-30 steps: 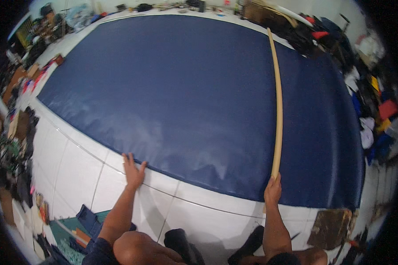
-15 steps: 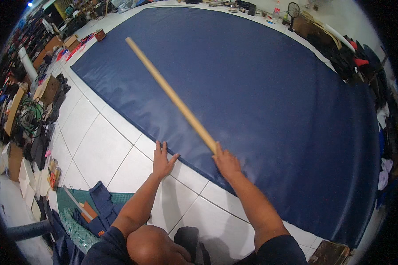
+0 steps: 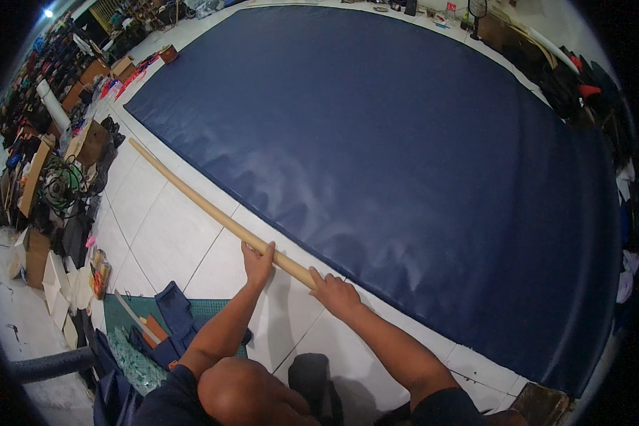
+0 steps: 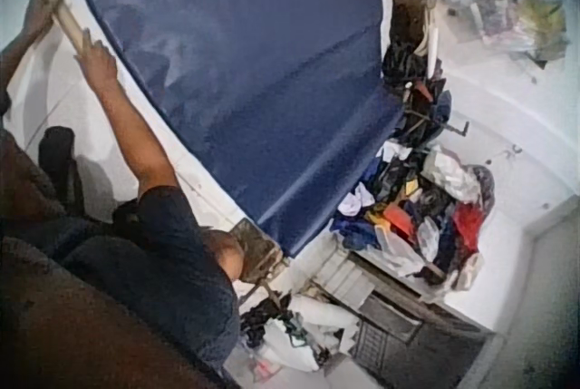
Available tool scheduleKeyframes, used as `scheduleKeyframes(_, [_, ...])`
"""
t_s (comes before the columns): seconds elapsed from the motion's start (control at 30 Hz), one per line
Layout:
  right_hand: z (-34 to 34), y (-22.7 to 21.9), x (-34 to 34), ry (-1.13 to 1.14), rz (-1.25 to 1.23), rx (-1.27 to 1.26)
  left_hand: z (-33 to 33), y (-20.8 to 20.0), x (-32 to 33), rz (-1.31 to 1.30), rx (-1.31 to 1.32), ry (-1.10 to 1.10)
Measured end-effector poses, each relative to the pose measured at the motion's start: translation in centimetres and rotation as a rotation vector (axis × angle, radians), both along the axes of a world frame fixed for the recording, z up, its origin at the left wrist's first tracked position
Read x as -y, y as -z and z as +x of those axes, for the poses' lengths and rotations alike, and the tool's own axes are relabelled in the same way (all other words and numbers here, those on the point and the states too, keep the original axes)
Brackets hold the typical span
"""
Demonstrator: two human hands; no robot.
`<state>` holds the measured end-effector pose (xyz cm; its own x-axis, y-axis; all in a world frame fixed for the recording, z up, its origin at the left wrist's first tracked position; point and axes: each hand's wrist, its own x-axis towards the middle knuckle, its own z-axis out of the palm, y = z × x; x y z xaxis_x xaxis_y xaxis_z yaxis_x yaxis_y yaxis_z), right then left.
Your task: The person unrolls a blue textile sheet on the floor, weights it down, and cuts along a straight line using shears.
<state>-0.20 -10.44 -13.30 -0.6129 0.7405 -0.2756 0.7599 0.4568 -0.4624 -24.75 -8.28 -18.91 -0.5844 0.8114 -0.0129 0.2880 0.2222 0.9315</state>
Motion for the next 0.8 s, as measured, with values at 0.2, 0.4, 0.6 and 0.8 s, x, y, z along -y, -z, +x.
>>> scheduleKeyframes(0.2, [6.6,-2.1,2.2,-0.107,0.013,-0.065,-0.9,0.2,0.2,-0.269,-0.246,0.061])
scheduleKeyframes(0.4, [26.3,-11.9,5.6,-0.053,-0.201,0.310,0.0,-1.6,-0.8,-0.375,-0.653,-0.065])
scheduleKeyframes(0.6, [42.4,-14.1,19.0,0.809,-0.183,0.464,2.7,-6.1,-2.3,0.137,-0.713,0.783])
scheduleKeyframes(0.8, [41.1,0.2,41.9,1.751,-0.295,0.098,14.2,-13.5,-4.5,-0.001,-1.014,1.541])
